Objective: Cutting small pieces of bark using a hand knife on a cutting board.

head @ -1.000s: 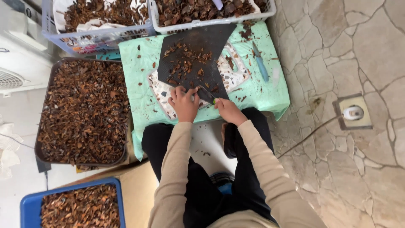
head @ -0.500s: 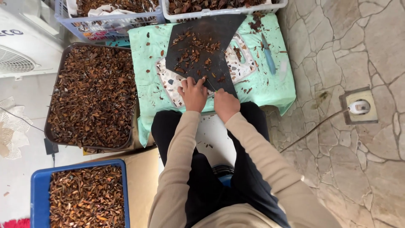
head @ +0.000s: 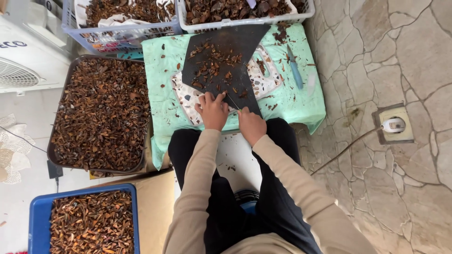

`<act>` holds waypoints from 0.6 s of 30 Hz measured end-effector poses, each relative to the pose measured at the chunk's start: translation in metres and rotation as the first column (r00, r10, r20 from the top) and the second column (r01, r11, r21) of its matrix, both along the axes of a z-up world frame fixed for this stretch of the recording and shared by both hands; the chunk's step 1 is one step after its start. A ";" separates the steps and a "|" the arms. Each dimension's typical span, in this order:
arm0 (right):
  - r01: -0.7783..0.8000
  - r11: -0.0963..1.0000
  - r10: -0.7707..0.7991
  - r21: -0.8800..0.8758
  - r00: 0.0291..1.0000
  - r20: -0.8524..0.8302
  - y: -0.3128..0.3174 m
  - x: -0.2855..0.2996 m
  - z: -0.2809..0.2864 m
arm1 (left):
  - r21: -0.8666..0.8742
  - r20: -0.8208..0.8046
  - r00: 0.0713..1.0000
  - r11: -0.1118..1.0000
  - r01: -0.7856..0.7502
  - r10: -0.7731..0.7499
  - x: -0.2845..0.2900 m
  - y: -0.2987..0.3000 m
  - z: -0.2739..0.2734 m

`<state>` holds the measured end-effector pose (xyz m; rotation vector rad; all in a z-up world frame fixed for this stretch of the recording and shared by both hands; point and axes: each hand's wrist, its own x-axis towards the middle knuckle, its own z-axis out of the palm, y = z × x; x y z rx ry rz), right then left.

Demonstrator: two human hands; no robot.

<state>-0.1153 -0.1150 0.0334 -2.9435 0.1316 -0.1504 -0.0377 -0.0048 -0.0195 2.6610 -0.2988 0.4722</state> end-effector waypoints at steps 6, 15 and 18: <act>0.073 0.967 -0.048 0.246 0.993 -0.107 -0.013 0.004 -0.001 | 0.022 -0.025 1.000 1.000 -0.008 0.008 -0.012 0.001 0.019; 0.145 0.968 -0.116 0.203 0.982 -0.149 -0.004 0.003 0.020 | 0.030 -0.063 0.998 1.000 0.003 -0.001 -0.014 0.000 0.031; 0.172 0.946 -0.126 0.274 0.976 -0.178 -0.006 0.004 0.015 | -0.042 -0.121 0.993 0.999 0.002 -0.007 -0.012 0.000 0.025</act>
